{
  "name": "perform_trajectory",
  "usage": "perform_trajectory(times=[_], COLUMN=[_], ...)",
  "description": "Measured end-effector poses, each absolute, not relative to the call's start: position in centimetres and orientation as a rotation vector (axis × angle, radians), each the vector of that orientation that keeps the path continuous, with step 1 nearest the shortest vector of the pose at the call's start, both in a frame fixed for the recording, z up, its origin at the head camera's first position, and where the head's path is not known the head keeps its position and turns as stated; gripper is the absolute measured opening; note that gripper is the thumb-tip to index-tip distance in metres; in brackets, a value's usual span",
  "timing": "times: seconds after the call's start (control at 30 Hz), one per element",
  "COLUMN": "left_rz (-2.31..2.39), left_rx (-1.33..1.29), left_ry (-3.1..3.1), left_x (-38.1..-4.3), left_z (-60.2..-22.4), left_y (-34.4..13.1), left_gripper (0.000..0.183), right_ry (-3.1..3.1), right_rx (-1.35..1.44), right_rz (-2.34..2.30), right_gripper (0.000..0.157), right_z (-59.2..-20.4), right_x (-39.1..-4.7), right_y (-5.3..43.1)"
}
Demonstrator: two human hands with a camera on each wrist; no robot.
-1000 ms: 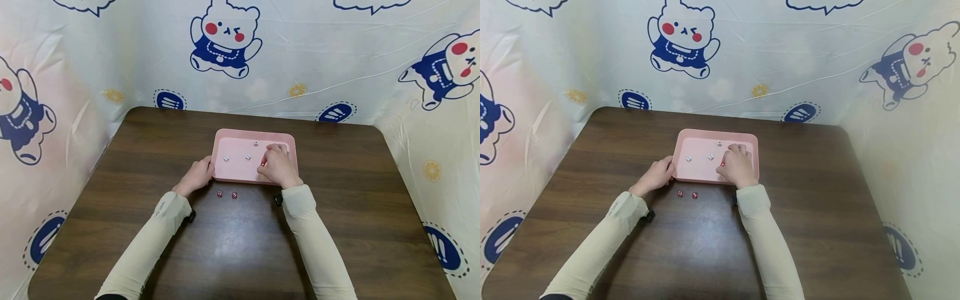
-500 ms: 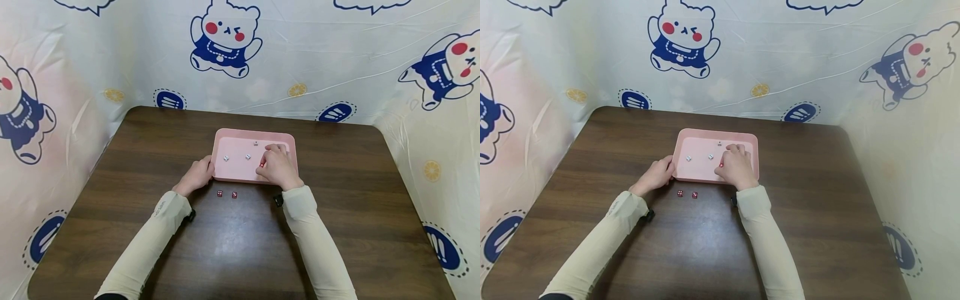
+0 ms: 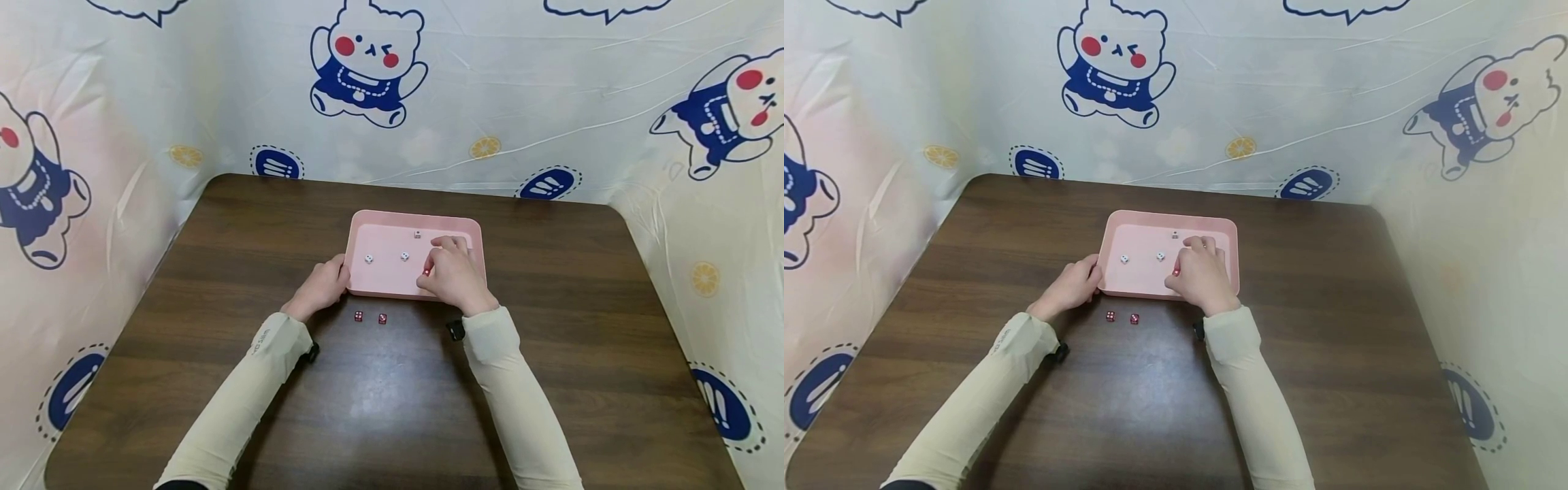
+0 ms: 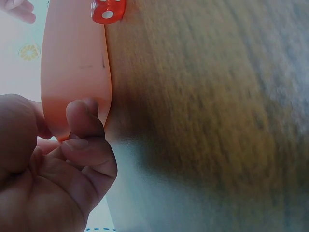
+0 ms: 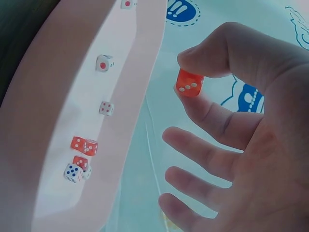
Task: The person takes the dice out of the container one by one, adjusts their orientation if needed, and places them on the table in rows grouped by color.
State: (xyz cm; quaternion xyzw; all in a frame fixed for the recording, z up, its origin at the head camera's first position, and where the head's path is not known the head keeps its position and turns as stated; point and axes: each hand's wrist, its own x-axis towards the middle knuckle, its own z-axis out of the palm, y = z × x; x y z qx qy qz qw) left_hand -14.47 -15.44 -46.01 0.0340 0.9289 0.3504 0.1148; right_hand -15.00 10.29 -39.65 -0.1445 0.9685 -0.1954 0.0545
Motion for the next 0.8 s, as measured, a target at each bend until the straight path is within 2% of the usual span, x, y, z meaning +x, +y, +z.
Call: perform_trajectory(times=[0.8], left_rz=[1.016], left_rx=[0.087], left_ry=[2.691], left_x=[-14.5], left_z=[-46.0], left_y=[-15.5], left_gripper=[0.030], right_ry=[2.936], right_rx=[-0.512], right_rz=[-0.639], right_gripper=[0.011], right_z=[-39.4], right_x=[-13.6], right_y=[10.7])
